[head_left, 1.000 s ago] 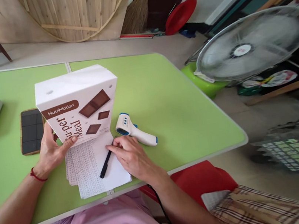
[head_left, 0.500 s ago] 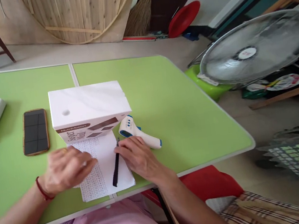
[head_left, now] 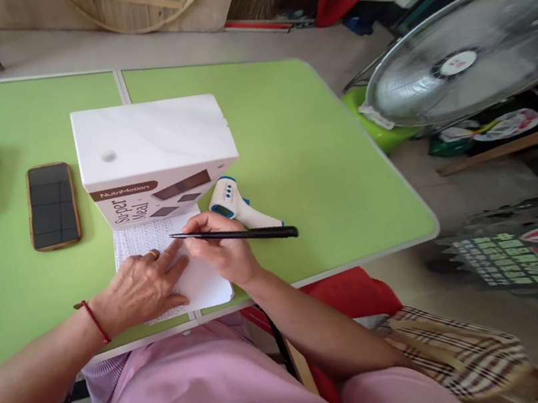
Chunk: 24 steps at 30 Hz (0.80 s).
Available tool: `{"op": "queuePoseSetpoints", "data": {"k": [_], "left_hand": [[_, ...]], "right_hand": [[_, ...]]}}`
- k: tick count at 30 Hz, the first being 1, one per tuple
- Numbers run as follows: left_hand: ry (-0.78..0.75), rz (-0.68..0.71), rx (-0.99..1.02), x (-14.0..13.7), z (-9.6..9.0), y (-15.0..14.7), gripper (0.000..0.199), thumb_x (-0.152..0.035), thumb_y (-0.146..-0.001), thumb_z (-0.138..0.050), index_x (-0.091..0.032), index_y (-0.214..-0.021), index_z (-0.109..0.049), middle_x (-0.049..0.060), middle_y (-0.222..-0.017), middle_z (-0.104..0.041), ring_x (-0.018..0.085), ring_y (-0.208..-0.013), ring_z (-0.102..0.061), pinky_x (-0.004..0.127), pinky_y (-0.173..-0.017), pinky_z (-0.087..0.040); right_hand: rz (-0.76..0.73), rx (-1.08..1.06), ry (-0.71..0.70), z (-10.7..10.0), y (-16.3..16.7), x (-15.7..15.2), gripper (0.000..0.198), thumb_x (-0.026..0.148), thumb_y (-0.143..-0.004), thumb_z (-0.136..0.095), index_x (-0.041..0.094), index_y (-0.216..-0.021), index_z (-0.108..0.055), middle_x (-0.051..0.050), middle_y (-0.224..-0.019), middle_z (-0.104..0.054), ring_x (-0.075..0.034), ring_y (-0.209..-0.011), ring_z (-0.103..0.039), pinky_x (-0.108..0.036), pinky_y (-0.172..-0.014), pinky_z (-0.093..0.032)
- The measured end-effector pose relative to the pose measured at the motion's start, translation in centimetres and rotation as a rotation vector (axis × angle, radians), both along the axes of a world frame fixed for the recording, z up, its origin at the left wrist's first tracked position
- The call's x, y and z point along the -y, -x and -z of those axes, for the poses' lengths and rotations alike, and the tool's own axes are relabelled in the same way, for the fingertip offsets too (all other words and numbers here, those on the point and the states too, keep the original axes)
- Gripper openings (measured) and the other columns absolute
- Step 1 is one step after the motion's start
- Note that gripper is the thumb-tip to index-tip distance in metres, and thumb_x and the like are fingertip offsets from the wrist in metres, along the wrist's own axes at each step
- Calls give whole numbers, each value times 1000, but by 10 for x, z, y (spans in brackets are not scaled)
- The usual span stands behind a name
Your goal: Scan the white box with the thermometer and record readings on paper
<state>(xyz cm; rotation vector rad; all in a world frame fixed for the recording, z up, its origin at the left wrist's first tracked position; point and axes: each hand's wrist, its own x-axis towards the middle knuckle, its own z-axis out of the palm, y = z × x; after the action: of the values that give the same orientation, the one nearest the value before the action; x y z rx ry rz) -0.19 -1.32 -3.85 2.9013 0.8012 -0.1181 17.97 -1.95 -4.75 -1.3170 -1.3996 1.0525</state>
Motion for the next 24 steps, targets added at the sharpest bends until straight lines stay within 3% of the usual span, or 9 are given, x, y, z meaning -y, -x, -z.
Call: {"op": "queuePoseSetpoints", "data": {"k": [7,13,24], "left_hand": [[-46,-13,94,5,4,1,52,-50,-88,-63,-9,-120,-59,25,-133,-57,24,-71,-66,35,-55,-48],[-131,-28,60,8,-1,1,42,-48,-87,-65,-9,-100,-64,25,-128,-61,22,-63,-64,35,-52,-45],[-122,-9,70,8,-2,1,41,-45,-87,-65,-8,-102,-64,25,-128,-62,21,-63,-64,35,-53,-46]], "right_hand": [[130,183,-97,25,2,-2,11,31,-75,-60,24,-71,-53,4,-59,-56,-12,-53,-48,-27,-55,-44],[118,232,-134,28,3,-1,10,30,-78,-57,25,-70,-52,4,-59,-56,-13,-55,-51,-28,-57,-45],[97,257,-156,28,4,1,12,28,-82,-56,25,-71,-52,5,-57,-54,-12,-51,-49,-26,-55,-44]]}}
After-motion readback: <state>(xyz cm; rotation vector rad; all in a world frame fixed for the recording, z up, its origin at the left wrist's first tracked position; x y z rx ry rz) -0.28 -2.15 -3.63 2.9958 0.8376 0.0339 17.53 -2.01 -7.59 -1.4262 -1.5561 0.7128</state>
